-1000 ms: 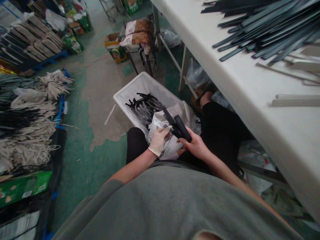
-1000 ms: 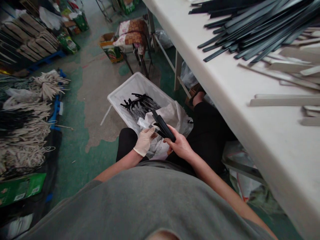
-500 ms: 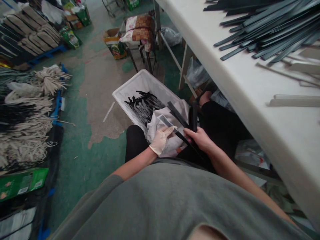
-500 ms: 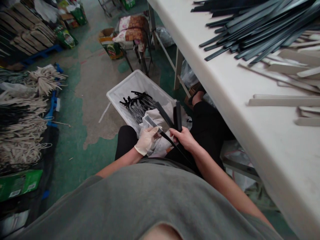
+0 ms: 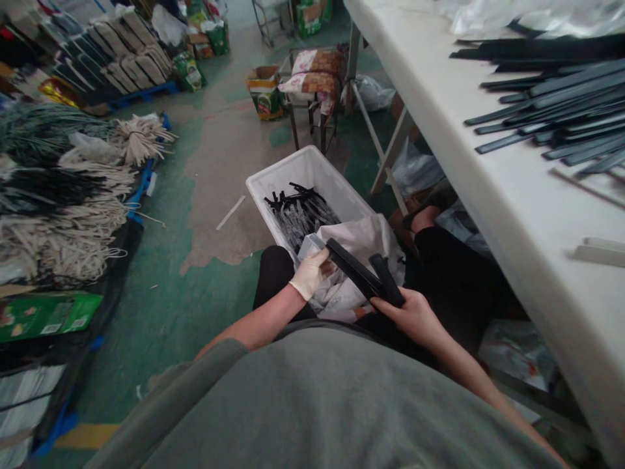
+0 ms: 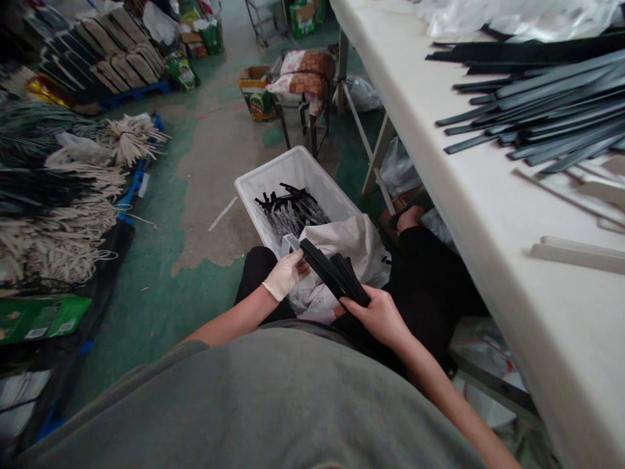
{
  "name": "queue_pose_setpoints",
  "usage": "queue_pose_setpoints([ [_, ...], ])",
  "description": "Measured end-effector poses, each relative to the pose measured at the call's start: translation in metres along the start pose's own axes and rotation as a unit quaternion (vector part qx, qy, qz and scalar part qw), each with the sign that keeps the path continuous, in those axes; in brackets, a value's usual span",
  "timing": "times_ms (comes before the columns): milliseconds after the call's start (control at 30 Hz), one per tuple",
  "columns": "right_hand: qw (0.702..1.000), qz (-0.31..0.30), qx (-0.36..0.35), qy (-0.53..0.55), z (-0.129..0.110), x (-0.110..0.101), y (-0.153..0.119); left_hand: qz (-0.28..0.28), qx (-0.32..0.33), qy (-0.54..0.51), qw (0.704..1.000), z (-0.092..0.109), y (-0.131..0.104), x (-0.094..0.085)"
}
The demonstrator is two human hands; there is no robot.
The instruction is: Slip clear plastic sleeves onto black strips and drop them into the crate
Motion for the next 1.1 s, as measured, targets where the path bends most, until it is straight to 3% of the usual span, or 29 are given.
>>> queue_pose_setpoints([
  [167,0.999,0.017,-0.029,-0.039,-0.022,0.006,0.025,-0.026,-0.041,0.0,0.999,-0.026,-0.004,0.005],
  [367,0.999,-0.029,-0.011,0.023,-0.028,0.018,0.043,-0.087,0.002,0.042,0.995,-0.017,-0.013,0.017],
  [567,0.998,-0.057,0.004,-0.007,-0.027,0.012,0.026,-0.043,0.018,0.011,0.999,0.001,-0.012,0.005],
  [767,0.998,0.008,-0.032,-0.049,-0.052,0.011,0.052,-0.078,-0.01,0.009,0.997,-0.018,-0.014,0.016],
  [967,0.995,-0.076,-0.017,-0.066,-0.043,0.012,0.04,-0.035,0.047,-0.008,0.998,0.005,-0.009,-0.002],
  [1100,0.997,-0.048,-0.015,-0.053,-0.043,0.013,0.042,-0.061,-0.014,0.011,0.998,-0.02,-0.007,-0.001],
])
Point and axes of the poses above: each hand's wrist, its own y-axis towards the middle knuckle, its own x-axis out of the palm, z = x × y, the point moved 7 cm from there along y, towards the middle knuckle, and after that the axes turned 2 degrees about -x, right-handed, at the moved point
